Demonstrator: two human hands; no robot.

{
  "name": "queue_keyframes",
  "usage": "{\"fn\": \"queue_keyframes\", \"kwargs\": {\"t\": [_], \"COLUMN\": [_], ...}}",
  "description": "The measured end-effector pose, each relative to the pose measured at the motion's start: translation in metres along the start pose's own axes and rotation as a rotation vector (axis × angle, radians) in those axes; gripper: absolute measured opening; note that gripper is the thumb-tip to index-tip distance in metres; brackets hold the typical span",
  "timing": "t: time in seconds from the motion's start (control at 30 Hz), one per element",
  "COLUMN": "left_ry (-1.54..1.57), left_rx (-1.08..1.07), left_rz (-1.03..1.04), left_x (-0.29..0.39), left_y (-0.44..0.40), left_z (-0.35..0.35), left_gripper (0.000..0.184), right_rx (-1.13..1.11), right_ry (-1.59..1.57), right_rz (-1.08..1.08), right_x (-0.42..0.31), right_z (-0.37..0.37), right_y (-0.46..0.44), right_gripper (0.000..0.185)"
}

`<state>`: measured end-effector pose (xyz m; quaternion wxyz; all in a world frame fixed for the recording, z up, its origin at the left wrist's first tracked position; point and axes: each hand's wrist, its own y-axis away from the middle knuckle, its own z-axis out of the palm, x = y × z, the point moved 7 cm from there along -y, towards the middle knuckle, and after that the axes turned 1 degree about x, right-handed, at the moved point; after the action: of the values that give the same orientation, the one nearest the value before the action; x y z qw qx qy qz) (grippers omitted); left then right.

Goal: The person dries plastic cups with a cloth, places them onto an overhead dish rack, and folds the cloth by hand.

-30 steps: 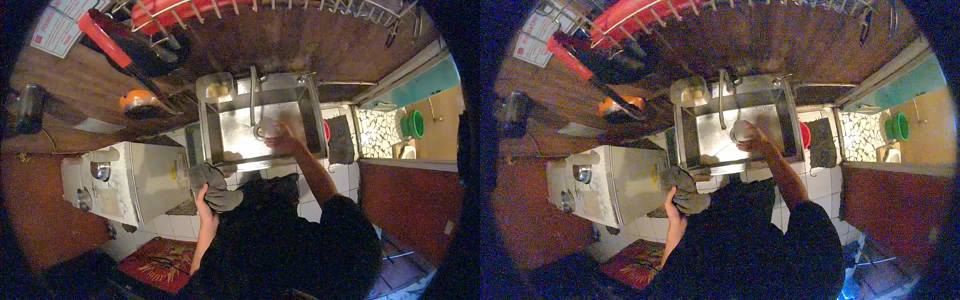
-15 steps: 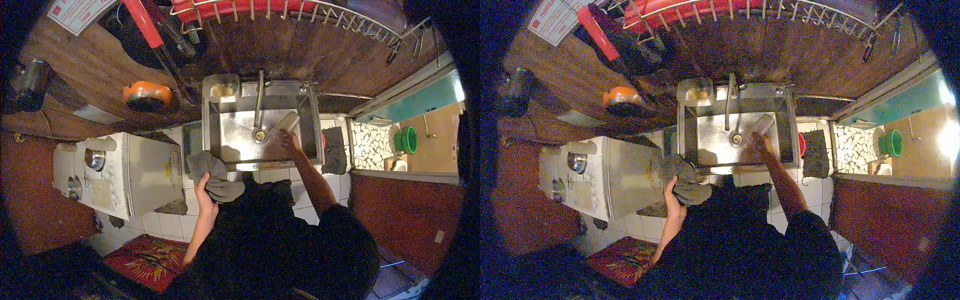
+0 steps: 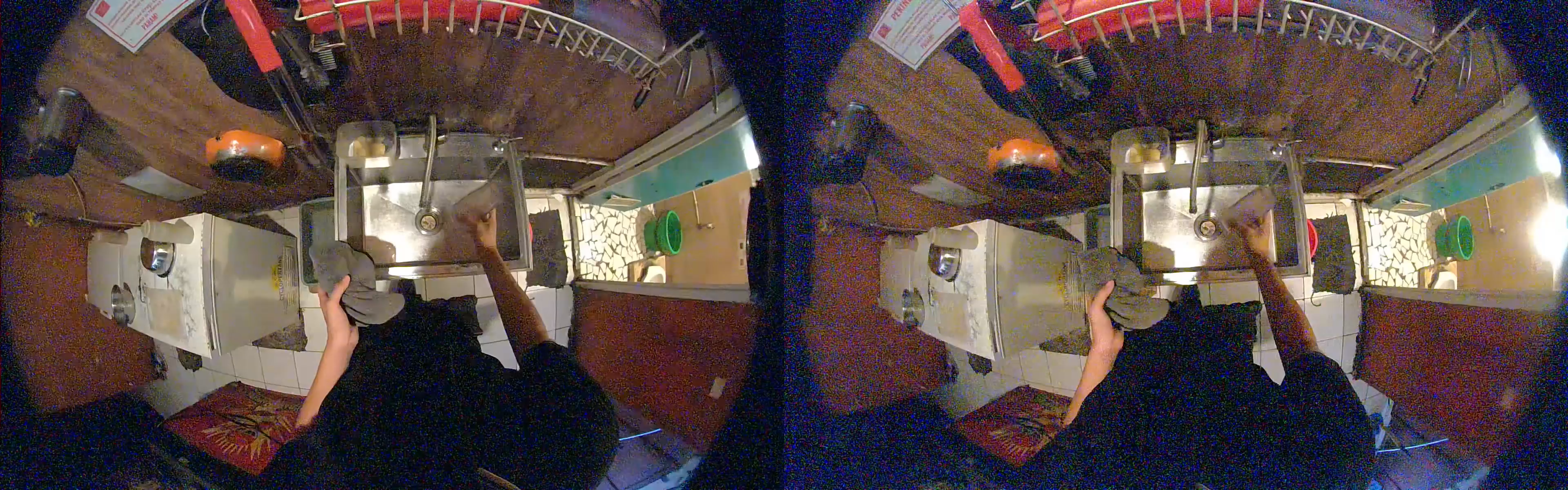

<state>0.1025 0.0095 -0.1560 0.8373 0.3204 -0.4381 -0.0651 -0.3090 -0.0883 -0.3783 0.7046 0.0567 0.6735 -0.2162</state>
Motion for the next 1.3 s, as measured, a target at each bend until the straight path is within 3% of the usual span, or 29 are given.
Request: {"fn": "queue_keyframes", "kwargs": {"t": [0.07,0.13,0.17,0.23,0.27,0.3,0.33,0.37,0.43,0.47,0.5,0.57,0.6,0.63,0.7,0.73,0.8,0.83,0.87,0.9,0.93,0.97,1.03,1.07,1.13,1.3], "left_ry": [-0.008,-0.015,-0.142,-0.268,-0.427,-0.587,-0.643,-0.645,-0.985,-0.991,-0.937,-0.892,-0.802,-0.723,-0.307,-0.243,-0.264,-0.266,-0.289,-0.325,-0.355,-0.367,-0.486,-0.499,-0.461,-0.155], "left_rx": [-0.005,-0.018,0.013,0.042,-0.068,-0.182,-0.200,-0.207,-0.450,-0.471,-0.524,-0.625,-0.597,-0.568,-0.393,-0.451,-0.476,-0.518,-0.530,-0.480,-0.433,-0.442,-0.492,-0.480,-0.507,-0.670], "left_rz": [0.039,0.083,0.189,0.291,0.361,0.431,0.516,0.516,0.482,0.476,0.447,0.406,0.194,-0.023,-0.518,-0.619,-0.664,-0.691,-0.710,-0.576,-0.436,-0.445,-0.068,0.007,-0.017,-0.207], "left_x": [0.012,0.015,0.018,0.026,0.030,0.036,0.038,0.038,0.020,0.009,-0.007,-0.027,-0.036,-0.046,-0.049,-0.054,-0.072,-0.074,-0.080,-0.078,-0.074,-0.079,-0.067,-0.063,-0.064,-0.048], "left_y": [0.010,0.008,0.004,0.007,0.008,0.012,0.019,0.018,0.019,0.015,0.008,-0.004,-0.019,-0.028,-0.007,-0.012,-0.027,-0.021,-0.019,-0.021,-0.026,-0.029,-0.040,-0.039,-0.044,-0.010], "left_z": [0.012,0.016,0.013,0.022,0.038,0.060,0.079,0.092,0.129,0.136,0.141,0.146,0.135,0.129,0.134,0.134,0.116,0.117,0.119,0.121,0.124,0.126,0.137,0.139,0.135,0.148], "left_gripper": [0.064,0.070,0.070,0.072,0.071,0.072,0.060,0.060,0.050,0.050,0.045,0.041,0.040,0.040,0.039,0.038,0.040,0.040,0.040,0.037,0.036,0.036,0.036,0.039,0.039,0.038], "right_rx": [-0.022,-0.014,-0.015,-0.054,-0.052,-0.147,-0.245,-0.239,-0.438,-0.297,-0.270,0.024,-0.155,-0.093,0.105,0.168,-0.046,-0.007,0.003,0.008,-0.095,-0.078,0.003,0.013,0.028,0.087], "right_ry": [0.172,-0.170,-0.170,-0.683,-0.682,-0.797,-0.910,-0.912,-0.627,-0.747,-0.749,-0.881,-0.058,-0.047,-0.468,-0.478,-0.277,-0.282,-0.201,-0.118,-0.112,-0.111,0.332,0.333,-0.282,-0.379], "right_rz": [-0.068,0.602,0.598,0.622,0.620,0.808,0.995,0.990,0.690,0.706,0.696,0.696,0.249,0.243,0.808,0.798,0.748,0.744,0.558,0.376,0.242,0.242,-0.142,-0.135,0.298,0.329], "right_x": [-0.029,-0.053,-0.054,-0.062,-0.065,-0.074,-0.080,-0.080,-0.082,-0.140,-0.156,-0.164,-0.131,-0.135,-0.121,-0.143,-0.195,-0.203,-0.217,-0.229,-0.211,-0.217,-0.257,-0.261,-0.237,-0.247], "right_z": [0.006,0.029,0.036,0.060,0.060,0.074,0.088,0.092,0.101,0.117,0.130,0.123,0.092,0.084,0.092,0.087,0.091,0.089,0.088,0.089,0.094,0.092,0.087,0.086,0.087,0.088], "right_y": [0.000,0.006,0.012,0.028,0.029,0.037,0.048,0.052,0.063,0.067,0.070,0.071,0.071,0.071,0.081,0.080,0.070,0.072,0.066,0.063,0.061,0.055,0.050,0.051,0.052,0.046], "right_gripper": [0.047,0.043,0.043,0.042,0.042,0.049,0.056,0.056,0.066,0.067,0.067,0.048,0.059,0.059,0.093,0.093,0.106,0.106,0.102,0.099,0.083,0.083,0.064,0.064,0.060,0.063]}}
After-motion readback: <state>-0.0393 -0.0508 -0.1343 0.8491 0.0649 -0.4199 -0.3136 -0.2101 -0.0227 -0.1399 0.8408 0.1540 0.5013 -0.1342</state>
